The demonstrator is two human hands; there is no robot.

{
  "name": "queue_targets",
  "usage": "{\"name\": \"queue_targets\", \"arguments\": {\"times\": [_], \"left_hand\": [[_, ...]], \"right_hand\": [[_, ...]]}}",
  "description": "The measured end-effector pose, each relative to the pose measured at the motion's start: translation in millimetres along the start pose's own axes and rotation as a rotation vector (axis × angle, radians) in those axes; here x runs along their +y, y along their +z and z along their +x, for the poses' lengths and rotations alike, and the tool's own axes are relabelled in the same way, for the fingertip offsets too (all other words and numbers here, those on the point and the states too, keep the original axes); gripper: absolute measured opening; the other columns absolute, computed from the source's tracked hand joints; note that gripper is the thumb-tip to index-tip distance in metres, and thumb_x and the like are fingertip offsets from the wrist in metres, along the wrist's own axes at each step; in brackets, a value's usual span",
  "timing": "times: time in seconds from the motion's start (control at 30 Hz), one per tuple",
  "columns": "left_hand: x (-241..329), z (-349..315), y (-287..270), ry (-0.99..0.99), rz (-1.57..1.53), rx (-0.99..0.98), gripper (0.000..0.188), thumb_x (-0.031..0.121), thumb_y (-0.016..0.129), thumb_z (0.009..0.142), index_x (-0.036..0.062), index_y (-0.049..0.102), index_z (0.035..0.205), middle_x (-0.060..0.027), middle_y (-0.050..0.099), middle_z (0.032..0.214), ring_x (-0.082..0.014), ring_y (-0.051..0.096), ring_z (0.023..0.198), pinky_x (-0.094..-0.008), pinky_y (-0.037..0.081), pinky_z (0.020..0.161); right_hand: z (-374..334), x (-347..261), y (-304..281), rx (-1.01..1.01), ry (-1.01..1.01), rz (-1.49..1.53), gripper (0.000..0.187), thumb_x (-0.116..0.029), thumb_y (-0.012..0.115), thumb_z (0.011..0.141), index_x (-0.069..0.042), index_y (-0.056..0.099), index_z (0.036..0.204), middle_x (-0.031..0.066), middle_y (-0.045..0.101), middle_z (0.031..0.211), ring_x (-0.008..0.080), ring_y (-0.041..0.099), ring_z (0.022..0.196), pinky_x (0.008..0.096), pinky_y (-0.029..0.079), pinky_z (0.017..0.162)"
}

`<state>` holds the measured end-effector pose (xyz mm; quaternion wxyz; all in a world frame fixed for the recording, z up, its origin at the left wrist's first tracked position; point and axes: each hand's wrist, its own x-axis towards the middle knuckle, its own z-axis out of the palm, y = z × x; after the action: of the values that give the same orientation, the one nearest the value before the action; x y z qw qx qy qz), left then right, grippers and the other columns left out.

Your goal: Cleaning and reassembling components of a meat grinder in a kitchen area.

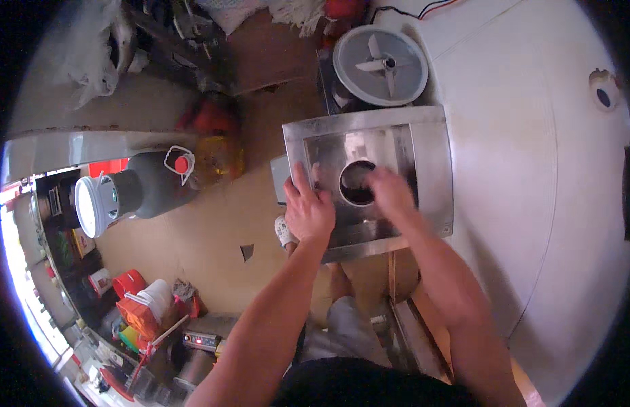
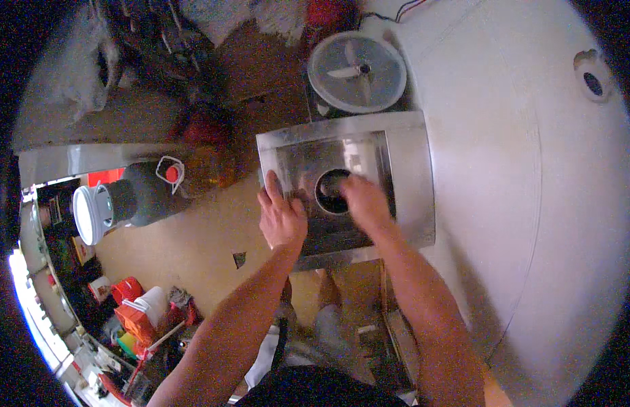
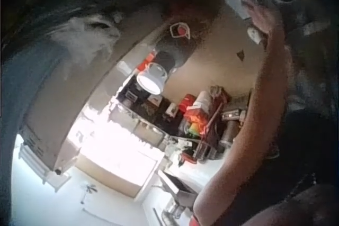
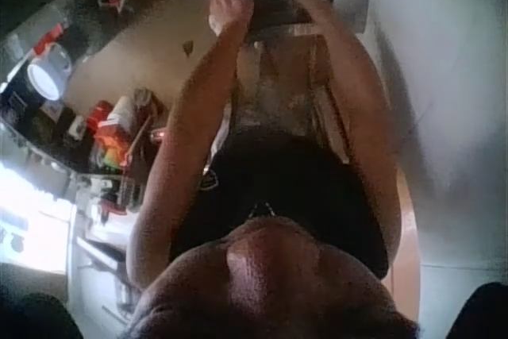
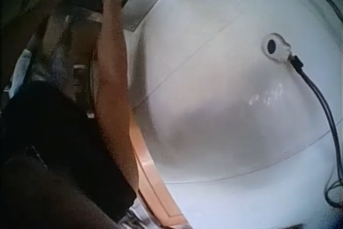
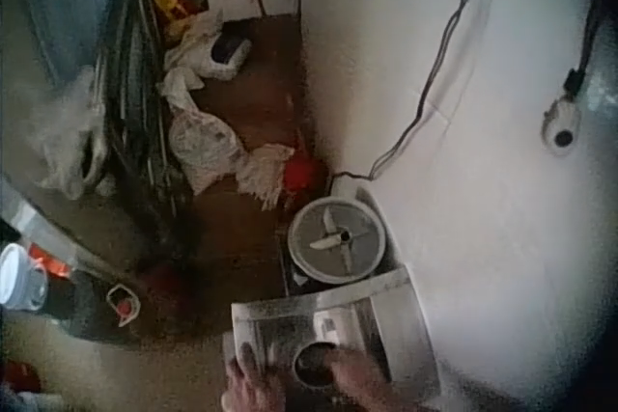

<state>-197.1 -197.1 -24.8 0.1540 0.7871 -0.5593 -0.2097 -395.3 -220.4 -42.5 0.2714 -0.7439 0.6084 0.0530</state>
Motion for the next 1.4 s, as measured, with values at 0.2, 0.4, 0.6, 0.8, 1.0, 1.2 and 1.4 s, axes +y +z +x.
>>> {"name": "queue_targets", "arguments": {"times": [0.2, 0.4, 0.6, 0.8, 1.0, 1.2, 1.4], "left_hand": [[-7, 2, 1, 0.018, 0.000, 0.031, 0.075, 0.021, 0.057, 0.087, 0.0117, 0.028, 0.155, -0.0249, 0.050, 0.128, -0.0488, 0.061, 0.100, -0.0578, 0.055, 0.077], [7, 3, -3, -0.028, -0.005, -0.049, 0.076, 0.022, 0.058, 0.086, 0.0117, 0.027, 0.155, -0.0254, 0.050, 0.128, -0.0492, 0.061, 0.102, -0.0576, 0.055, 0.078], [1, 2, 1, 0.002, 0.042, 0.007, 0.077, 0.024, 0.059, 0.087, 0.0127, 0.026, 0.156, -0.0251, 0.050, 0.128, -0.0492, 0.061, 0.103, -0.0572, 0.054, 0.078], [5, -1, 6, 0.016, 0.081, 0.021, 0.073, 0.024, 0.057, 0.090, 0.0120, 0.027, 0.155, -0.0259, 0.050, 0.131, -0.0492, 0.061, 0.103, -0.0582, 0.053, 0.079], [11, -1, 10, 0.007, 0.130, 0.035, 0.071, 0.023, 0.057, 0.090, 0.0112, 0.028, 0.154, -0.0250, 0.051, 0.133, -0.0492, 0.061, 0.105, -0.0577, 0.053, 0.080], [10, -2, 7, 0.027, 0.122, 0.047, 0.073, 0.023, 0.058, 0.089, 0.0094, 0.028, 0.154, -0.0244, 0.051, 0.131, -0.0487, 0.060, 0.104, -0.0571, 0.053, 0.081], [12, -3, 13, 0.059, 0.162, 0.068, 0.074, 0.024, 0.057, 0.089, 0.0091, 0.027, 0.154, -0.0247, 0.052, 0.130, -0.0481, 0.058, 0.108, -0.0570, 0.052, 0.083]], "right_hand": [[2, 14, -11, 0.227, 0.007, -0.101, 0.027, -0.010, 0.057, 0.091, -0.005, 0.062, 0.117, 0.0190, 0.067, 0.108, 0.0368, 0.067, 0.100, 0.0472, 0.056, 0.086], [-37, -22, 21, 0.469, 0.172, 0.504, 0.032, 0.000, 0.059, 0.090, -0.002, 0.063, 0.122, 0.0193, 0.068, 0.110, 0.0377, 0.069, 0.090, 0.0446, 0.057, 0.078], [-9, -45, 41, 0.448, 0.133, 0.612, 0.029, -0.004, 0.058, 0.091, -0.005, 0.066, 0.119, 0.0224, 0.071, 0.097, 0.0427, 0.069, 0.088, 0.0520, 0.055, 0.080], [9, -73, 58, 0.302, 0.407, 0.569, 0.024, -0.007, 0.056, 0.088, -0.002, 0.064, 0.110, 0.0260, 0.071, 0.087, 0.0446, 0.071, 0.084, 0.0557, 0.056, 0.072], [43, -44, 60, 0.139, 0.439, 0.295, 0.019, -0.008, 0.052, 0.093, -0.002, 0.066, 0.105, 0.0245, 0.072, 0.089, 0.0428, 0.072, 0.085, 0.0506, 0.059, 0.072], [4, -58, 58, 0.343, 0.437, 0.885, 0.018, -0.016, 0.061, 0.093, -0.003, 0.069, 0.104, 0.0237, 0.072, 0.097, 0.0468, 0.069, 0.092, 0.0535, 0.055, 0.079], [52, -50, 79, 0.469, 0.863, 1.832, 0.020, -0.013, 0.063, 0.092, -0.004, 0.067, 0.109, 0.0145, 0.070, 0.102, 0.0334, 0.067, 0.095, 0.0467, 0.052, 0.084]]}}
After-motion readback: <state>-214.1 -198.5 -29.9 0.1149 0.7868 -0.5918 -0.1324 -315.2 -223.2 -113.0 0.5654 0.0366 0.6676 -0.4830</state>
